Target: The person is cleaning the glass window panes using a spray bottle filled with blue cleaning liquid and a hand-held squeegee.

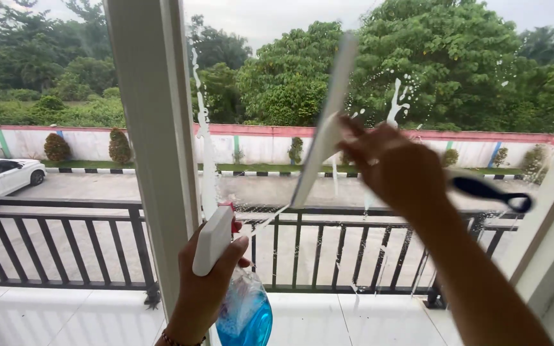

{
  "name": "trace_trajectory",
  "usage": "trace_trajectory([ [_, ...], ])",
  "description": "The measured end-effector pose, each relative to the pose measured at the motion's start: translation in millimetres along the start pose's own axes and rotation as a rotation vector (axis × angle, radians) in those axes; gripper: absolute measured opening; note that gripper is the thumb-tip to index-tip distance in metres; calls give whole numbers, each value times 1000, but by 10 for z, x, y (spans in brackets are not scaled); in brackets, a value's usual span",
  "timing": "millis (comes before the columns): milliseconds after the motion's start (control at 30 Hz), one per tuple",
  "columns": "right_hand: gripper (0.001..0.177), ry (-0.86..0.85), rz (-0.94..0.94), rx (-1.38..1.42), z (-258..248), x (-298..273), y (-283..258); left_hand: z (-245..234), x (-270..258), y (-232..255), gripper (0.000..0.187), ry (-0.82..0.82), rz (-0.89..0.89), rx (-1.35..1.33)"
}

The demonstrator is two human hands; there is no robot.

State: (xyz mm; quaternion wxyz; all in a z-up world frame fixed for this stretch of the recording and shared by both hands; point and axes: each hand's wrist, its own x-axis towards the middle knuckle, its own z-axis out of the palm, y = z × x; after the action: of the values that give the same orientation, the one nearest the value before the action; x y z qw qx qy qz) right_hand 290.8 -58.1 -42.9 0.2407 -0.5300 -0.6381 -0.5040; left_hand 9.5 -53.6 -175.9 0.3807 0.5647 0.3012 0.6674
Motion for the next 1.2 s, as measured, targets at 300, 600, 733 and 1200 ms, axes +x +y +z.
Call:
trace_trajectory([
  [300, 47, 2, 170, 0, 215, -1301, 380, 468, -92, -83, 60, -125, 35, 38],
  [600, 36, 350, 180, 104, 21, -368, 866, 566, -281, -53, 51, -135, -71, -6],
  [733, 40, 253, 352, 35, 313, -1503, 865, 429, -343, -306, 59, -137, -68, -18],
  [1200, 45, 118, -92, 362, 527, -393, -1356, 32, -546, -475, 42, 179, -127, 428],
])
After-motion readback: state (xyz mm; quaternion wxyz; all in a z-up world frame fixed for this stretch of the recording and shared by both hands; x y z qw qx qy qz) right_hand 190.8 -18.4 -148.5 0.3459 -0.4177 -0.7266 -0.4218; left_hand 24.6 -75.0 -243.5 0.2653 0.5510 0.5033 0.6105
